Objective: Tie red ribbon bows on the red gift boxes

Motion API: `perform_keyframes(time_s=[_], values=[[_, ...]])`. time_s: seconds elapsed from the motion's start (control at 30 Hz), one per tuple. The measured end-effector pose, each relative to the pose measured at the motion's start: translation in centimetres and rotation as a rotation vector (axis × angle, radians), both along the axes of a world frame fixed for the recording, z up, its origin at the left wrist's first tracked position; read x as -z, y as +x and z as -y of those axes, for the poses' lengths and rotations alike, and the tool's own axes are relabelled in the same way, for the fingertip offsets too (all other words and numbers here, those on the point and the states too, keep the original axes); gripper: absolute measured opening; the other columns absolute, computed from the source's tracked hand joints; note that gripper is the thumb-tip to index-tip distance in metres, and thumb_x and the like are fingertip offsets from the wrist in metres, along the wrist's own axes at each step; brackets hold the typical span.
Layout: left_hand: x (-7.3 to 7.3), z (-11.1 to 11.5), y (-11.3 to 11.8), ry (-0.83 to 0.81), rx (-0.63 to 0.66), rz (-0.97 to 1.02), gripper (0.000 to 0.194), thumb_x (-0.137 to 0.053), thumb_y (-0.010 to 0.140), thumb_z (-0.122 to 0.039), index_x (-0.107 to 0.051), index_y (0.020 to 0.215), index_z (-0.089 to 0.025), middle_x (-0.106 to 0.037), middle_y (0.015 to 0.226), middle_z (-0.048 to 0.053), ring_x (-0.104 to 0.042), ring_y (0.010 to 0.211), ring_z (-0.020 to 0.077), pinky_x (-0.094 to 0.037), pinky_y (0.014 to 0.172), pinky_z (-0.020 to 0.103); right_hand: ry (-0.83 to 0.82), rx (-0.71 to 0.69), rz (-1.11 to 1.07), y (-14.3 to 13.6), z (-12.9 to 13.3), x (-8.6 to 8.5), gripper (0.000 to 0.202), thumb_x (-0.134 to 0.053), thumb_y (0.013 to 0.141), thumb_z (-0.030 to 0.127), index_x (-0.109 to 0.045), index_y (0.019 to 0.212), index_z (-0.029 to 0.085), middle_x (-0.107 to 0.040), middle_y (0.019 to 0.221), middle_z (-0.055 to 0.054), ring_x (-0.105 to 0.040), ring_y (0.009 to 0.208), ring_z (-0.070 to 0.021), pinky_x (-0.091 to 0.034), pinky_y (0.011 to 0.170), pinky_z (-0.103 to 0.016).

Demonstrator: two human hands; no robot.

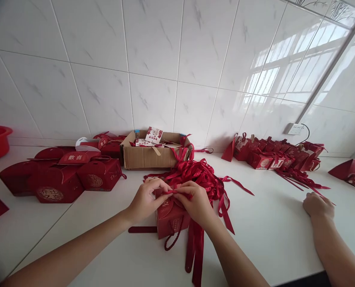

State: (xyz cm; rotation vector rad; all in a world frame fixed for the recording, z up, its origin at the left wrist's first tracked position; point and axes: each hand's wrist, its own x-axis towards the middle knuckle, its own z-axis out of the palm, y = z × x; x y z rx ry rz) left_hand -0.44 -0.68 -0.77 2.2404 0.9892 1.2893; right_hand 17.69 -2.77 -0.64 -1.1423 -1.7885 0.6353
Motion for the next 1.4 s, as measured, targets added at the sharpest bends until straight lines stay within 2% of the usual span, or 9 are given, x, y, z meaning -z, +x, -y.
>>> perform_keyframes(time_s=[0.27, 0.4, 0.63, 0.87, 0.97, 1.07, 1.13, 1.27, 1.4], values=[[0.3, -0.1, -0.1, -0.071, 0.055, 0.061, 0.010, -0.058, 0.079, -0.011, -0.056, 0.075, -0.019, -0.067, 0.080, 0.000, -0.061, 0.077, 0.0147, -0.046, 0.075, 0.029, -0.345, -0.182, -0.250, 0.2, 0.2, -0.3, 0.022, -0.066, 0.079, 0.042, -0.073, 0.080, 0.021, -0.049, 0.131, -0.008, -0.046, 0.123, -0.0261, -0.040, 0.098, -0.038], [0.5, -0.2, 0.1, -0.126, 0.096, 0.112, 0.010, -0.054, 0.081, -0.010, -0.054, 0.075, -0.019, -0.065, 0.079, 0.000, -0.061, 0.076, 0.0133, -0.048, 0.072, 0.026, -0.335, -0.290, -0.268, -0.4, 0.4, -0.3, 0.025, -0.063, 0.082, 0.043, -0.074, 0.078, 0.021, -0.042, 0.141, -0.006, -0.031, 0.134, -0.0259, -0.032, 0.105, -0.037], [-1.0, -0.2, -0.7, -0.040, 0.067, 0.085, 0.013, -0.056, 0.075, -0.013, -0.045, 0.079, -0.019, -0.051, 0.075, -0.002, -0.051, 0.065, 0.0111, -0.046, 0.061, 0.023, -0.347, -0.158, -0.454, -1.8, 0.7, 0.2, 0.026, -0.065, 0.078, 0.046, -0.075, 0.082, 0.022, -0.046, 0.137, -0.007, -0.042, 0.127, -0.0274, -0.036, 0.101, -0.038], [-1.3, -0.9, -1.5, 0.052, 0.110, -0.125, 0.005, -0.066, 0.077, -0.024, -0.064, 0.077, -0.019, -0.064, 0.075, 0.003, -0.056, 0.074, 0.0157, -0.047, 0.069, 0.028, -0.279, -0.131, -0.393, -1.6, 0.7, 0.1, 0.029, -0.064, 0.079, 0.045, -0.071, 0.067, 0.020, -0.051, 0.132, -0.009, -0.036, 0.131, -0.0283, -0.040, 0.097, -0.039], [-1.2, -1.4, -1.7, 0.058, 0.189, -0.129, 0.004, -0.067, 0.078, -0.022, -0.071, 0.078, -0.020, -0.070, 0.074, 0.002, -0.060, 0.073, 0.0156, -0.048, 0.071, 0.028, -0.267, -0.101, -0.301, -1.2, 0.6, -0.2, 0.038, -0.059, 0.082, 0.049, -0.067, 0.060, 0.018, -0.066, 0.101, -0.010, -0.051, 0.116, -0.0273, -0.047, 0.086, -0.035], [-1.6, -1.5, -1.9, 0.081, 0.246, -0.155, 0.006, -0.066, 0.079, -0.019, -0.071, 0.079, -0.020, -0.071, 0.075, 0.002, -0.061, 0.073, 0.0149, -0.048, 0.072, 0.027, -0.237, -0.050, -0.143, -0.6, 0.5, -0.6, 0.041, -0.050, 0.086, 0.051, -0.067, 0.070, 0.017, -0.061, 0.063, -0.002, -0.062, 0.071, -0.0191, -0.047, 0.058, -0.027], [-2.1, -1.3, -2.1, 0.072, 0.265, -0.198, 0.006, -0.065, 0.079, -0.018, -0.070, 0.080, -0.019, -0.070, 0.078, 0.002, -0.060, 0.076, 0.0147, -0.047, 0.074, 0.027, -0.133, -0.064, -0.021, -0.2, 0.5, -0.8, 0.033, -0.050, 0.087, 0.045, -0.067, 0.079, 0.018, -0.061, 0.064, -0.001, -0.059, 0.063, -0.0160, -0.045, 0.056, -0.026], [-3.0, -1.0, -2.5, 0.058, 0.322, -0.287, 0.007, -0.062, 0.081, -0.016, -0.068, 0.082, -0.020, -0.070, 0.085, 0.002, -0.061, 0.081, 0.0149, -0.047, 0.078, 0.026, 0.076, -0.118, 0.151, 0.8, 0.6, -1.2, 0.014, -0.057, 0.084, 0.031, -0.067, 0.090, 0.022, -0.068, 0.088, -0.003, -0.061, 0.079, -0.0175, -0.048, 0.072, -0.029], [-3.5, -0.8, -2.9, 0.096, 0.330, -0.345, 0.010, -0.059, 0.083, -0.017, -0.068, 0.085, -0.020, -0.070, 0.082, 0.002, -0.061, 0.080, 0.0151, -0.046, 0.076, 0.026, 0.146, -0.070, 0.263, 1.8, 1.0, -1.8, 0.017, -0.060, 0.082, 0.034, -0.065, 0.094, 0.023, -0.062, 0.067, 0.000, -0.053, 0.058, -0.0135, -0.044, 0.058, -0.026]])
